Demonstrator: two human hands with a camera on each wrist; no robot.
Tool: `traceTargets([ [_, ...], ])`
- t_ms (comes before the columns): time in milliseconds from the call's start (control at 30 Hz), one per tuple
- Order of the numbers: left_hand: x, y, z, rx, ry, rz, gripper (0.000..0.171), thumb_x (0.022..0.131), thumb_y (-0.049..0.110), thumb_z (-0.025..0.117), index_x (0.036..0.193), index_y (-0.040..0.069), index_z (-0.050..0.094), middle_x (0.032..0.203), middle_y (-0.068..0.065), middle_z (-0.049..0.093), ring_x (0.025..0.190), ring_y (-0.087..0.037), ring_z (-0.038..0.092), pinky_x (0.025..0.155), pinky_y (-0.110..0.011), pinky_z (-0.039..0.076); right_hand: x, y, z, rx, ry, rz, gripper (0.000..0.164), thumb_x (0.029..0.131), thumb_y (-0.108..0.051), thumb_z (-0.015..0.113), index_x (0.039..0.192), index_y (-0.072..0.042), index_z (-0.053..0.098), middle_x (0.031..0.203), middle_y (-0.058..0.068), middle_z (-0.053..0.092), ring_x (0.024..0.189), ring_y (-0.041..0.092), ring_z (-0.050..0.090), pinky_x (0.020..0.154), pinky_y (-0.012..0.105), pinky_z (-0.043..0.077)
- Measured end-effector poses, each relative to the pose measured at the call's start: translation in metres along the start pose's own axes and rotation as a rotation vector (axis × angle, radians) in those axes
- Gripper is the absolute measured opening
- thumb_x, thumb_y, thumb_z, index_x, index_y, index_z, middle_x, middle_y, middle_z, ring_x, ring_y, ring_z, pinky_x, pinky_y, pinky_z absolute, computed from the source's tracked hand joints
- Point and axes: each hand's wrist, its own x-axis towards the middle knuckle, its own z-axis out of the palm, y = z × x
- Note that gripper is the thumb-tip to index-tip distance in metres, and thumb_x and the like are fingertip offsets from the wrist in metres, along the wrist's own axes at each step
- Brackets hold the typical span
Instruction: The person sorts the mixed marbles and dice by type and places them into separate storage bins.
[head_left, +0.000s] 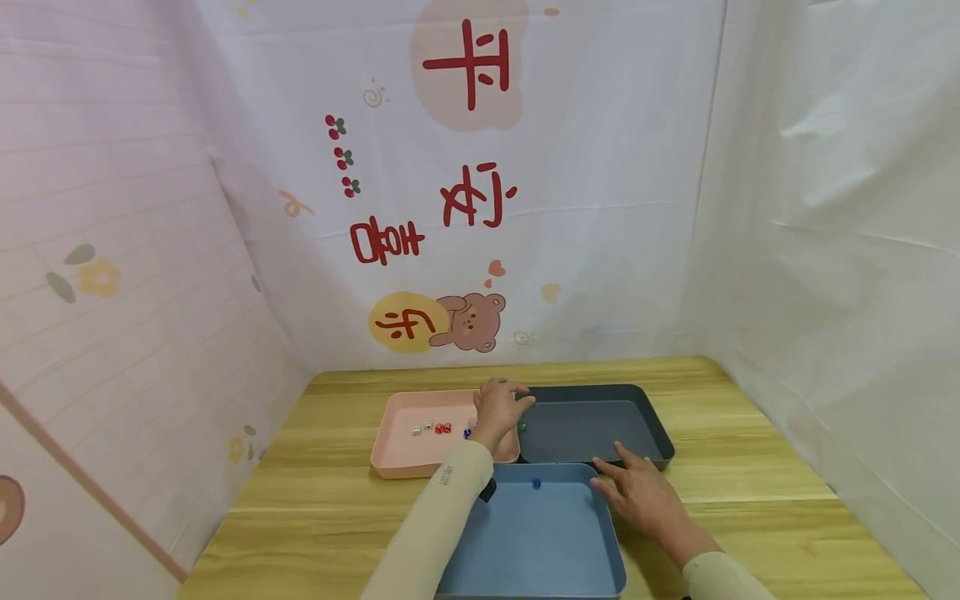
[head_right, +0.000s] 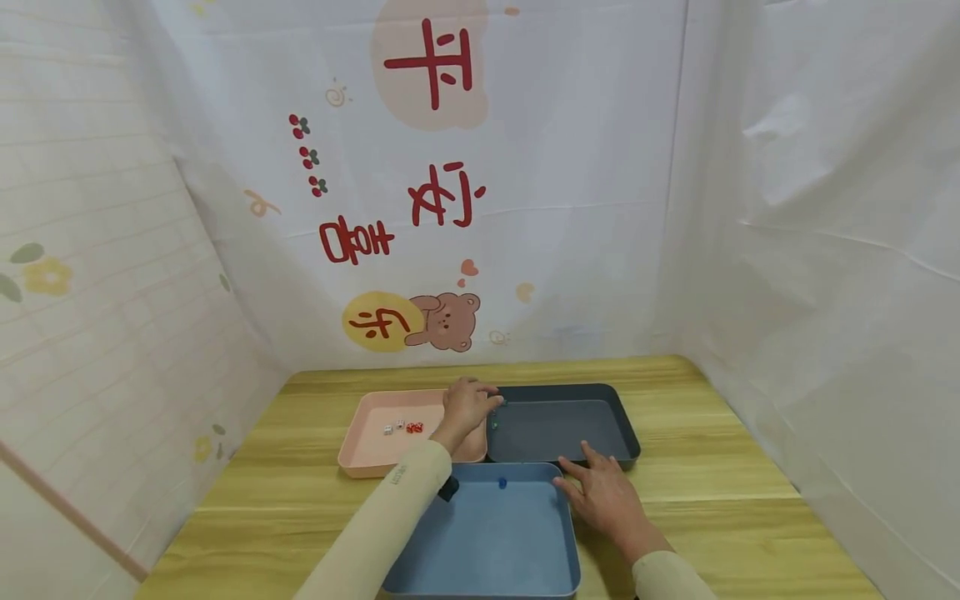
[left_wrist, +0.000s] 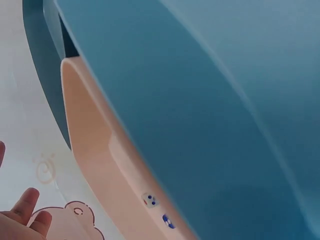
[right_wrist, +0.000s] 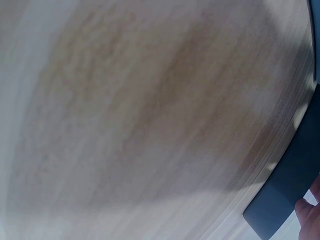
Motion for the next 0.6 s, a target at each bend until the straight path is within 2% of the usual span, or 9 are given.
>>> traceTargets([
  [233, -0.007, 0.004, -0.011, 0.027, -0.001, -0.012, 0.027, 0.081, 0.043, 0.064, 0.1, 0.024, 0.069, 0.128, -0.007, 0.047, 0.119, -0.03, 0.036, 0.096, -0.05, 0.022, 0.0, 0.0, 0.0, -0.002, -0.01, 0.006, 0.046, 0.089, -0.047, 0.049, 0.122, -0.018, 0.059, 0.132, 0.025, 0.041, 0.113, 0.041, 0.046, 0.092, 0.061, 0.029],
  [433, -0.021, 0.003, -0.016, -0.031, -0.035, 0.004, 0.029, 0.081, 0.04, 0.065, 0.101, 0.02, 0.069, 0.13, -0.006, 0.044, 0.122, -0.03, 0.031, 0.099, -0.049, 0.017, 0.0, 0.001, 0.001, 0.017, -0.035, 0.018, 0.048, 0.089, -0.049, 0.047, 0.123, -0.018, 0.058, 0.134, 0.025, 0.039, 0.115, 0.041, 0.045, 0.093, 0.061, 0.027],
  [600, -0.036, -0.001, -0.016, -0.062, -0.045, 0.05, 0.024, 0.08, 0.036, 0.067, 0.096, 0.018, 0.07, 0.126, -0.001, 0.046, 0.121, -0.026, 0.033, 0.098, -0.049, 0.019, 0.001, 0.002, 0.003, 0.017, -0.036, 0.022, 0.048, 0.089, -0.05, 0.047, 0.124, -0.019, 0.058, 0.135, 0.025, 0.038, 0.115, 0.041, 0.045, 0.094, 0.061, 0.026],
])
